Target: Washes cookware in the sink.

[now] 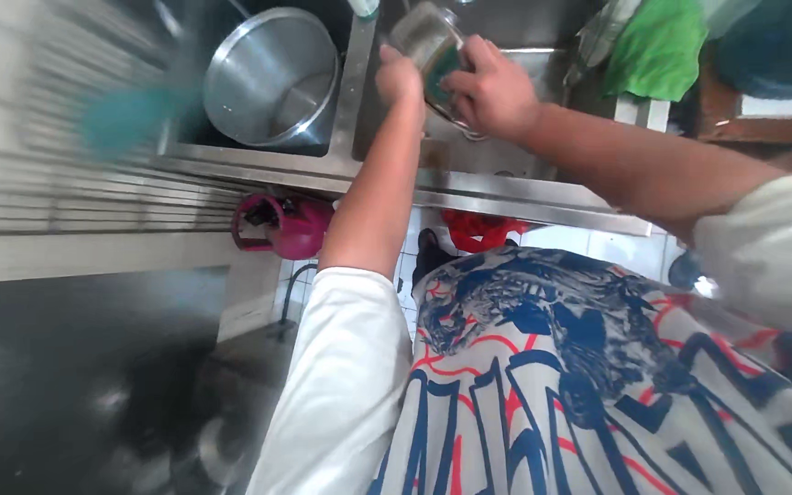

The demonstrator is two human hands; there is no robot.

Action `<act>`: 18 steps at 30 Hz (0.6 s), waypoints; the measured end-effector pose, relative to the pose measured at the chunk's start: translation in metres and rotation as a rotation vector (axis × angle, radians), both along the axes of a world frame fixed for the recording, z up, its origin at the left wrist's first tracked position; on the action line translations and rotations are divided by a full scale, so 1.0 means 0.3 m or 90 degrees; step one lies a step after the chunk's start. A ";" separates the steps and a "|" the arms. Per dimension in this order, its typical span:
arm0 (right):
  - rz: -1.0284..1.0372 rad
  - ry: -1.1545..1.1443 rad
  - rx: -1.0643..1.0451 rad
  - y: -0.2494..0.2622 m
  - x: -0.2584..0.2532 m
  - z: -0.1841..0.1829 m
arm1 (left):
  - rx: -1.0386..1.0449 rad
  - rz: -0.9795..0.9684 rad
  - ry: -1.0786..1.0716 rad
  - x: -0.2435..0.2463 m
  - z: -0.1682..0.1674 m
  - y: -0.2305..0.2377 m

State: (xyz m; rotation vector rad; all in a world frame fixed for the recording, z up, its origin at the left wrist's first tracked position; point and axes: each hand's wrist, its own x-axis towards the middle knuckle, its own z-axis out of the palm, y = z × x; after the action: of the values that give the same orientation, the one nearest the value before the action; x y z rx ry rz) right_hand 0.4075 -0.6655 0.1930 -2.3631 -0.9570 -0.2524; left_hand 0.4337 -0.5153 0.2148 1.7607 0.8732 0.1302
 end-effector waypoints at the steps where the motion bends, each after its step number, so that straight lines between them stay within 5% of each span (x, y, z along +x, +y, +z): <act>1: -0.002 0.024 -0.021 0.033 0.029 0.053 | 0.015 -0.017 -0.019 0.001 -0.007 0.007; 6: -0.089 0.222 -0.119 0.141 0.238 0.194 | 0.024 -0.112 -0.105 -0.048 -0.079 0.033; 12: -0.178 0.354 0.056 0.069 0.448 0.072 | 0.083 -0.142 -0.200 -0.082 -0.127 0.064; 18: -0.248 0.261 0.265 0.131 0.132 -0.017 | -0.012 -0.087 -0.168 -0.002 -0.128 0.151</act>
State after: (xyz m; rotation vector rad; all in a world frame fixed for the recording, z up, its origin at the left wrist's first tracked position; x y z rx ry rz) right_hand 0.4472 -0.6262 0.1879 -2.0757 -0.2206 -0.0935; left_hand 0.4332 -0.4700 0.1765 1.7325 0.5603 0.2562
